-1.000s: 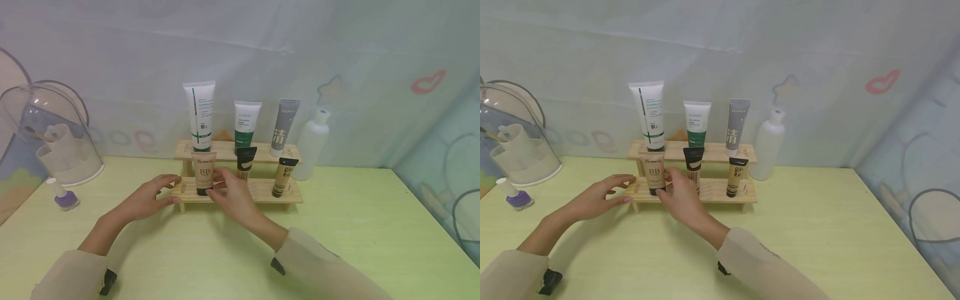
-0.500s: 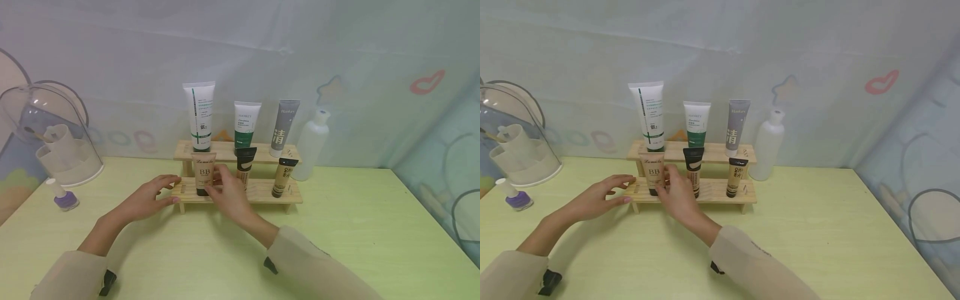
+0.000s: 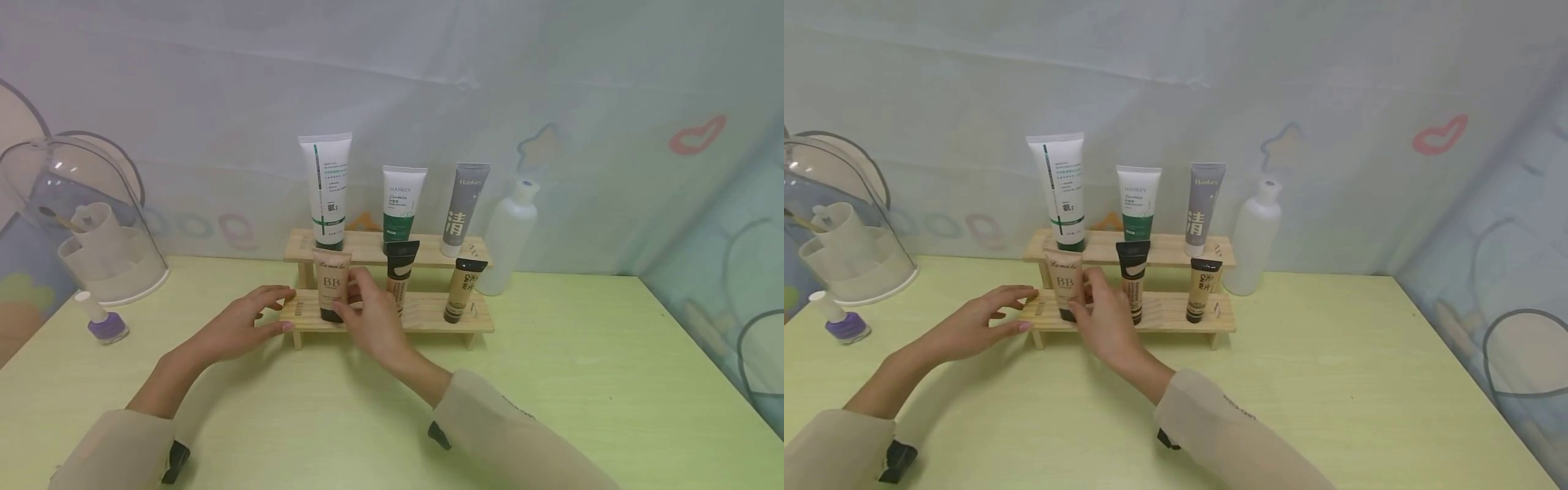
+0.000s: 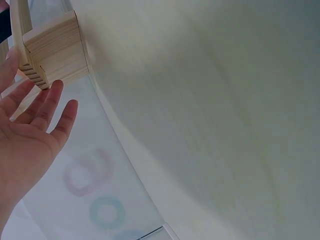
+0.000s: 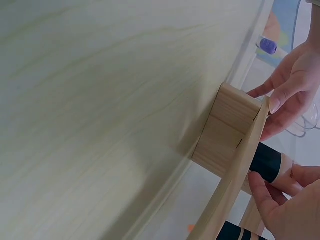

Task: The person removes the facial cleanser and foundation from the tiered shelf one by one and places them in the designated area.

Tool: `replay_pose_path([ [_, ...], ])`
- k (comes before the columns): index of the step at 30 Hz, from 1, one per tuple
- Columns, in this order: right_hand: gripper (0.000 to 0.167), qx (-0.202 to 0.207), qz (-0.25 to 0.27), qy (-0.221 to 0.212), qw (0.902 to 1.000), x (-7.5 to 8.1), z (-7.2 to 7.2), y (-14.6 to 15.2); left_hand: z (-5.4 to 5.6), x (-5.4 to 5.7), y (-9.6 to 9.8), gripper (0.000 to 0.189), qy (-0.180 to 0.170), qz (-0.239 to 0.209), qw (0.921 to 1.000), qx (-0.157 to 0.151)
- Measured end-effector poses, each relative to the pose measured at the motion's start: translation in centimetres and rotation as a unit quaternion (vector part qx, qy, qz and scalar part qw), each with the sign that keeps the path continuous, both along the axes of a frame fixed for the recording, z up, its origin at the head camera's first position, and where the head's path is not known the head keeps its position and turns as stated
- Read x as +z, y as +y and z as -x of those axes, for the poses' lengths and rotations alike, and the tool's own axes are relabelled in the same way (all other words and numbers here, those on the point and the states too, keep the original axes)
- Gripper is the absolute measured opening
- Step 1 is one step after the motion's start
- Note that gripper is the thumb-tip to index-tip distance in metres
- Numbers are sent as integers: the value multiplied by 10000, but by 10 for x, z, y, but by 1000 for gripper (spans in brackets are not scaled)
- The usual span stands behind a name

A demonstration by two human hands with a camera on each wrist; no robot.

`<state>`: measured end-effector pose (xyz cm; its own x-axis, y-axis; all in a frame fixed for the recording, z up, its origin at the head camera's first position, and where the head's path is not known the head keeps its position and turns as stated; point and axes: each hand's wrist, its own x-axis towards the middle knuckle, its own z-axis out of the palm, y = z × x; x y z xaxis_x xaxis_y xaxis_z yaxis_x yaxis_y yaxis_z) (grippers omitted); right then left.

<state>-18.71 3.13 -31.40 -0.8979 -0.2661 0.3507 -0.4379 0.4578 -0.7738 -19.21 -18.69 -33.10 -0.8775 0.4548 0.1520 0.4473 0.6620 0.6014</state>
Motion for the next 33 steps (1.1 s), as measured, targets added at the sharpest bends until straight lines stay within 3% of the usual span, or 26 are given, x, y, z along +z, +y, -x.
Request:
replay_pose_path([
  [9,30,58,-41,198,9998,-2,-2,5,-2,2,1,54,-41,-51,10000,-7],
  [17,33,363,-68,160,9992,-1,-7,16,-2,3,2,54,-5,-69,10000,-17],
  [33,30,907,-425,-325,9944,-1,-21,61,-3,4,2,55,-45,-14,10000,-17],
])
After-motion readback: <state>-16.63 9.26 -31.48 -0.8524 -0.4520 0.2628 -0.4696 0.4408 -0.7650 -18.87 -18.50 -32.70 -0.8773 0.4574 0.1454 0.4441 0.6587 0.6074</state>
